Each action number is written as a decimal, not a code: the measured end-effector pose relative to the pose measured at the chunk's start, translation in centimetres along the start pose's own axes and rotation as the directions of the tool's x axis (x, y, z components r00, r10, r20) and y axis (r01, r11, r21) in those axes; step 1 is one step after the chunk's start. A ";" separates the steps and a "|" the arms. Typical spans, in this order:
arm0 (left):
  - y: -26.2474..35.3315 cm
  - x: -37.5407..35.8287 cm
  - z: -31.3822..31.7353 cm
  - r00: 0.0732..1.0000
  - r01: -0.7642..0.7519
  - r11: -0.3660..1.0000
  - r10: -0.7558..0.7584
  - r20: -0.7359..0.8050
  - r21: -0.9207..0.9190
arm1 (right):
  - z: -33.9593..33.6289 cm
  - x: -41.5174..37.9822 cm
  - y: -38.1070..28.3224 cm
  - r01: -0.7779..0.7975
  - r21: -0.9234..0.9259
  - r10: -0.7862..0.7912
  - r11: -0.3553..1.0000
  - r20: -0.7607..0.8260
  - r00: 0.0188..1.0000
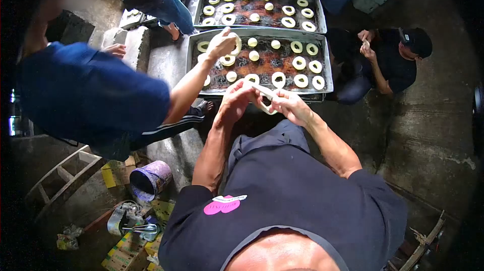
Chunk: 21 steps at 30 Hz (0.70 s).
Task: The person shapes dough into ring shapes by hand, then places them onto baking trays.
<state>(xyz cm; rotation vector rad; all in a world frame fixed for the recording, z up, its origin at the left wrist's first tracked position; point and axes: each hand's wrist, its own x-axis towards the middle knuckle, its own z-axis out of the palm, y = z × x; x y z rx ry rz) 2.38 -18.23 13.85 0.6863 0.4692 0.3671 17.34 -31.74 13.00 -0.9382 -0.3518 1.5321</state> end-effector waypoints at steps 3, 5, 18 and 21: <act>-1.0 0.0 0.1 0.931 0.269 0.847 -0.351 0.103 0.459 | -0.5 -0.1 -1.3 0.033 -0.644 -0.083 0.764 -0.048 0.995; -2.3 0.5 1.5 0.954 0.057 0.848 -0.203 0.223 0.527 | -0.2 -0.8 -1.9 0.051 -0.635 -0.115 0.771 -0.060 0.992; -11.8 6.9 -7.0 0.894 0.274 0.912 -0.124 -0.430 0.307 | -13.8 11.8 -0.4 -0.124 -0.894 -0.294 0.431 -0.269 0.917; -11.8 3.7 -11.2 0.791 0.364 0.893 -0.146 -0.594 0.265 | -18.8 18.6 1.4 -0.214 -0.824 -0.301 0.524 -0.415 0.859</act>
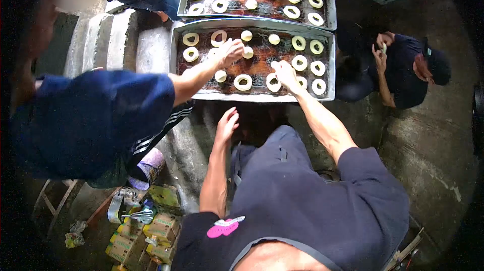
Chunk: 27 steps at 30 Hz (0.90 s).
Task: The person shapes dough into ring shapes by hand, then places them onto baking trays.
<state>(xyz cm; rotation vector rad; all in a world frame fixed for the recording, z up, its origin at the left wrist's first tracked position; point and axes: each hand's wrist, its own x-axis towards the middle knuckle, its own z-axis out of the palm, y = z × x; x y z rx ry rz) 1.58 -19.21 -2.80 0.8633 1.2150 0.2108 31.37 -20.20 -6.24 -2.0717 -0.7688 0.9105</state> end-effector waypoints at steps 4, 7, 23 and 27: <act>-6.4 -3.6 -5.8 0.941 0.098 0.990 -0.058 -0.334 0.104 | 2.3 8.0 5.6 0.251 -0.010 -0.251 0.968 -0.102 0.963; -11.0 -8.3 -7.6 0.861 0.291 0.955 -0.237 -0.449 0.053 | 2.5 11.4 9.4 -0.011 0.125 0.008 0.992 0.020 1.000; -5.0 -0.8 4.0 0.962 -0.036 0.926 0.133 -0.238 0.375 | 3.0 15.6 4.2 0.058 -0.102 -0.050 0.993 0.071 0.996; 3.1 3.0 6.4 0.978 -0.128 0.991 0.120 -0.170 -0.037 | 1.7 4.8 -2.0 -0.021 0.329 -0.132 0.944 0.436 0.890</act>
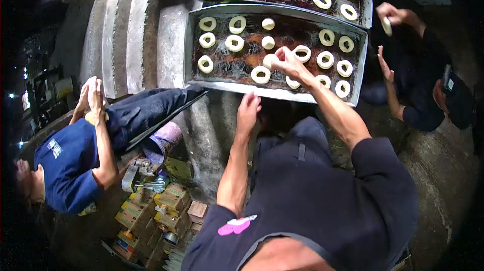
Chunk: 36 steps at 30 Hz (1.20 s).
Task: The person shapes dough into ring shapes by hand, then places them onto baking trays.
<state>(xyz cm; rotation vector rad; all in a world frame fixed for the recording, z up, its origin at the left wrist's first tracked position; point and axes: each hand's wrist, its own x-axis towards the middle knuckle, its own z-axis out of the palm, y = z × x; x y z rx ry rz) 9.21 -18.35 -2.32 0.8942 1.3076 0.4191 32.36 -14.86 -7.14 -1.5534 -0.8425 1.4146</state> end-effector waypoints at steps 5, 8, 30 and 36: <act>7.5 -2.3 2.1 0.959 -0.133 0.991 0.124 0.253 0.018 | 3.9 -11.9 -6.2 -0.054 0.529 0.016 0.847 0.077 0.997; 8.4 -3.8 2.1 0.900 -0.281 0.960 0.268 0.343 -0.012 | 4.3 -15.2 -7.0 0.032 0.362 -0.021 0.932 -0.035 0.999; 8.9 -7.6 -4.5 0.838 -0.024 0.835 0.316 0.444 -0.549 | 8.9 -22.1 -10.1 -0.123 0.280 0.090 0.952 0.130 0.987; 1.4 -4.3 -3.4 0.918 0.142 0.947 -0.017 0.396 -0.288 | 3.8 -14.5 -8.6 -0.069 -0.259 0.049 0.963 -0.081 0.996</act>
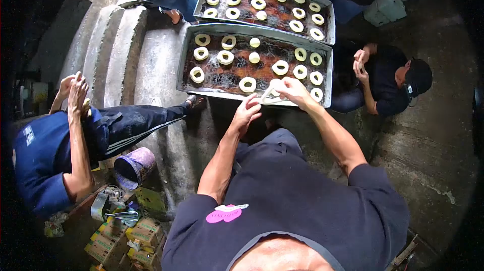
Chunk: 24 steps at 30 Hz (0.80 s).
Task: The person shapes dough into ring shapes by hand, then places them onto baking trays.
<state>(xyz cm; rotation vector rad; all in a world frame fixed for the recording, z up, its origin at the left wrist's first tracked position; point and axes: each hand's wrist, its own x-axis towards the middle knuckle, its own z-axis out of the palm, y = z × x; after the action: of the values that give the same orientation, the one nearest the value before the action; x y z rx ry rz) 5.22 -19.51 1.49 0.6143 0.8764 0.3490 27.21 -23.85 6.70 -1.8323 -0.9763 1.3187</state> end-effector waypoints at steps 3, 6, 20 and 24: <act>-3.0 0.6 -3.9 0.972 0.108 0.988 -0.082 -0.221 0.108 | -1.6 8.9 7.5 -0.074 -0.428 0.044 0.901 -0.079 0.996; -4.6 -2.9 -8.4 0.928 0.110 0.990 -0.071 -0.365 0.088 | -3.3 15.8 11.1 0.051 -0.348 -0.164 0.936 -0.304 0.938; -16.1 -14.3 -10.6 0.532 0.572 0.820 -0.390 -0.751 -0.021 | -10.6 29.2 20.0 -0.296 -0.400 0.034 0.867 -0.546 0.837; -13.1 -8.9 -7.6 0.655 0.528 0.845 -0.341 -0.675 0.084 | -6.4 27.4 15.6 0.000 -0.345 -0.121 0.939 -0.329 0.937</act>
<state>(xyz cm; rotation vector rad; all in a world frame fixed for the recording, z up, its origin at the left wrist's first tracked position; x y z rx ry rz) -5.70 -31.61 -5.06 0.5103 1.7307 -0.0330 42.02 -8.53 -17.42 -2.1797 -1.1042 0.7806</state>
